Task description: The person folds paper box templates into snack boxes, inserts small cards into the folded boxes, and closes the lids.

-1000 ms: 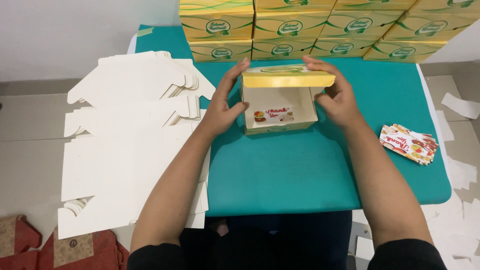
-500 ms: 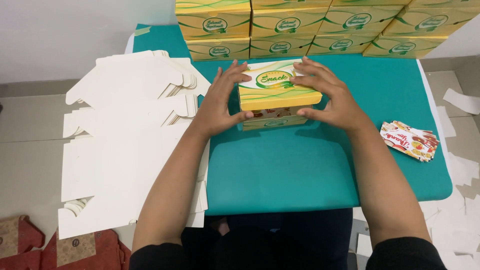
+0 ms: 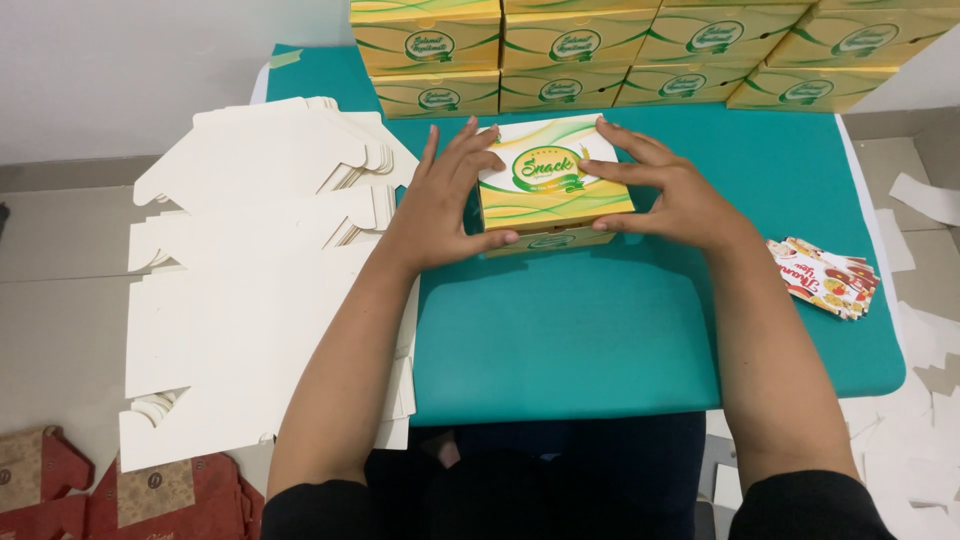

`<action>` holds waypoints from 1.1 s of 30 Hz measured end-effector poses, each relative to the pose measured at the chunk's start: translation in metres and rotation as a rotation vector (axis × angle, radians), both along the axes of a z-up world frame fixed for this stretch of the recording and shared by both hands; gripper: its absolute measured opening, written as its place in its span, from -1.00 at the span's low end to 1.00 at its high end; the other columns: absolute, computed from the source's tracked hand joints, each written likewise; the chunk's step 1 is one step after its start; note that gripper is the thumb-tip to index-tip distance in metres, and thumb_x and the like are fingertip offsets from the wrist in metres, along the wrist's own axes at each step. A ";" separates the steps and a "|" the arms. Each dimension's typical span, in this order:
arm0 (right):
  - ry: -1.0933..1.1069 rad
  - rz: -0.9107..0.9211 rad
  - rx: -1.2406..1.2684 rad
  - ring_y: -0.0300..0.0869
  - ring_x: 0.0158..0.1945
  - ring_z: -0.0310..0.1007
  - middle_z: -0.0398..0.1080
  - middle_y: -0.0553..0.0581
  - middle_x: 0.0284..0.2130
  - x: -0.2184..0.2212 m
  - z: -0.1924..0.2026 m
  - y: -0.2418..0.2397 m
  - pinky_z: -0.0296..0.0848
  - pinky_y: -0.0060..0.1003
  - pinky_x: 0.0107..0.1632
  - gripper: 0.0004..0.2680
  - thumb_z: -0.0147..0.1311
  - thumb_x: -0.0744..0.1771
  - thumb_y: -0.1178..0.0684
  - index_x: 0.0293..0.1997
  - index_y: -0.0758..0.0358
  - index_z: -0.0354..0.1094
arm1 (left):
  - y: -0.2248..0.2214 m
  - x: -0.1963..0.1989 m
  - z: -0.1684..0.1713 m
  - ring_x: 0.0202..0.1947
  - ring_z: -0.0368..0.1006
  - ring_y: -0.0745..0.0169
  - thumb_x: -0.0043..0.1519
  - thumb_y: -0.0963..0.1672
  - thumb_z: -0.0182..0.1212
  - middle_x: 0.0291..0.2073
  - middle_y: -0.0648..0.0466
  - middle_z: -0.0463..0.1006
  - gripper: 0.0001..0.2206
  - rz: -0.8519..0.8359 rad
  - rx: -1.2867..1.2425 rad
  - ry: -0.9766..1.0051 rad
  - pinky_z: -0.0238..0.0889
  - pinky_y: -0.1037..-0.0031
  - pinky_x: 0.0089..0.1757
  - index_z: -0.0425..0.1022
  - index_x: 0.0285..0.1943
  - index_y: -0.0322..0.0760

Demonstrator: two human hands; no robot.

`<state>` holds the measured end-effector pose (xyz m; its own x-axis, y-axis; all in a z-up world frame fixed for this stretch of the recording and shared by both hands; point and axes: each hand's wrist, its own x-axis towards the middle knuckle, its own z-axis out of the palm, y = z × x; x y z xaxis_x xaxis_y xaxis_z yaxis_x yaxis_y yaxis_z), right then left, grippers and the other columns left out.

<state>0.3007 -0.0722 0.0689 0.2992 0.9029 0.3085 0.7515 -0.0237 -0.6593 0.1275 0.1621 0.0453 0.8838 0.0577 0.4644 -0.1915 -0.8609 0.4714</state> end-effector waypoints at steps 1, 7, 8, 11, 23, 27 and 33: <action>-0.001 0.000 0.000 0.35 0.29 0.01 0.10 0.34 0.27 -0.001 0.002 0.000 -0.01 0.32 0.26 -0.54 0.37 0.10 0.06 0.09 0.14 0.37 | 0.000 0.000 0.000 0.37 -0.05 0.05 -0.08 0.33 0.15 0.27 0.13 0.21 -0.32 0.000 0.000 -0.001 -0.45 -0.03 0.29 0.25 0.06 0.03; 0.103 -0.024 -0.073 0.36 0.31 -0.08 -0.07 0.32 0.35 0.006 0.004 -0.006 -0.02 0.35 0.25 -0.56 0.27 0.17 0.05 0.16 0.10 0.30 | 0.001 -0.001 0.002 0.37 -0.06 0.07 -0.03 0.37 -0.12 0.25 0.15 0.25 -0.34 -0.040 -0.091 0.008 -0.51 -0.04 0.28 0.29 0.02 0.06; 0.185 -0.041 -0.074 0.35 0.34 -0.17 -0.15 0.30 0.37 0.008 0.005 -0.007 -0.05 0.35 0.25 -0.53 0.18 0.21 -0.04 0.25 0.09 0.17 | 0.000 -0.001 0.003 0.38 -0.08 0.05 -0.01 0.36 -0.10 0.27 0.14 0.21 -0.35 -0.036 -0.135 -0.002 -0.51 -0.06 0.28 0.27 0.07 0.06; 0.339 -0.052 -0.102 0.35 0.35 -0.24 -0.28 0.29 0.38 0.017 -0.001 -0.011 -0.11 0.34 0.27 -0.44 0.08 0.26 -0.12 0.39 0.06 -0.13 | 0.001 0.000 0.000 0.40 -0.17 0.00 0.00 0.34 -0.03 0.35 0.12 0.09 -0.30 -0.035 -0.202 0.002 -0.53 -0.09 0.28 0.17 0.23 0.10; 0.436 -0.076 -0.252 0.41 0.35 -0.30 -0.34 0.40 0.38 0.015 -0.009 -0.003 -0.25 0.35 0.29 -0.22 0.21 0.18 -0.05 0.44 -0.02 -0.46 | 0.010 0.006 -0.019 0.44 -0.45 -0.17 -0.08 0.32 0.26 0.47 -0.02 -0.31 0.02 -0.007 -0.246 0.148 -0.59 -0.15 0.27 -0.20 0.50 0.11; 0.419 -0.080 -0.278 0.39 0.36 -0.33 -0.32 0.42 0.37 0.011 -0.006 -0.002 -0.28 0.32 0.30 -0.20 0.24 0.17 -0.02 0.44 0.01 -0.45 | 0.013 0.008 -0.022 0.44 -0.51 -0.17 -0.10 0.28 0.35 0.47 -0.06 -0.39 0.08 0.013 -0.292 0.255 -0.63 -0.09 0.28 -0.29 0.51 0.10; 0.433 -0.097 -0.306 0.37 0.36 -0.33 -0.28 0.43 0.36 0.007 0.000 -0.002 -0.29 0.30 0.31 -0.23 0.22 0.19 0.07 0.44 0.01 -0.44 | 0.014 0.009 -0.031 0.43 -0.56 -0.21 -0.10 0.25 0.39 0.46 -0.10 -0.46 0.13 -0.013 -0.412 0.354 -0.63 -0.11 0.26 -0.40 0.51 0.10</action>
<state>0.3081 -0.0743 0.0690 0.4268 0.8943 -0.1346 0.3975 -0.3192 -0.8603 0.1369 0.1761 0.0146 0.9839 0.1598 0.0794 0.0307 -0.5898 0.8070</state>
